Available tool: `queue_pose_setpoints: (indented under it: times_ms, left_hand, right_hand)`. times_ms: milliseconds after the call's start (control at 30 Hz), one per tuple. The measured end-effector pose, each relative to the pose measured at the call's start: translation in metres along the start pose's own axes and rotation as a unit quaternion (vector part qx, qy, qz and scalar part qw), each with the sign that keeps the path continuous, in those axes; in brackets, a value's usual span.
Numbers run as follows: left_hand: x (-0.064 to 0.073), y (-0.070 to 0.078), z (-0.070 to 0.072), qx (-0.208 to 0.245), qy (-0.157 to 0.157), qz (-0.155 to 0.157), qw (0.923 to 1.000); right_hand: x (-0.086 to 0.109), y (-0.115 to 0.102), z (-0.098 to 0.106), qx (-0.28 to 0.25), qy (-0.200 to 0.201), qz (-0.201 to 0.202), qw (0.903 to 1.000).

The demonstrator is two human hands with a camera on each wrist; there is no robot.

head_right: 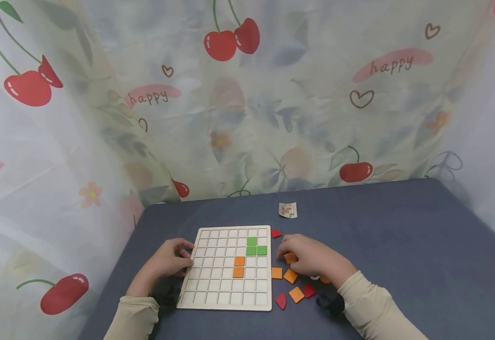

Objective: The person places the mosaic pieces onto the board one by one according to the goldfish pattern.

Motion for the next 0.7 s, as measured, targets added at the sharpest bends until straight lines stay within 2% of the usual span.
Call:
queue_pose_setpoints:
  times_ms: [400, 567, 700]
  left_hand:
    - [0.0, 0.0, 0.0, 0.001, 0.0, -0.004, 1.0]
    - [0.0, 0.0, 0.0, 0.003, 0.001, -0.005, 1.0]
    - [0.0, -0.001, 0.0, 0.003, 0.0, -0.003, 1.0]
  right_hand:
    - [0.008, 0.003, 0.007, 0.007, 0.037, -0.014, 0.9992]
    - [0.005, -0.01, 0.011, 0.016, 0.059, 0.014, 0.998]
    - [-0.002, -0.027, 0.01, 0.003, 0.067, 0.04, 0.9969]
Point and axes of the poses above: each hand's wrist, its own x-axis away from the middle knuckle, its own z-axis out of the back of the hand, y = z × x, the point moved 10 cm from there along -x, towards the middle knuckle, and after that the axes turned 12 degrees about -y, right-handed, at the moved point
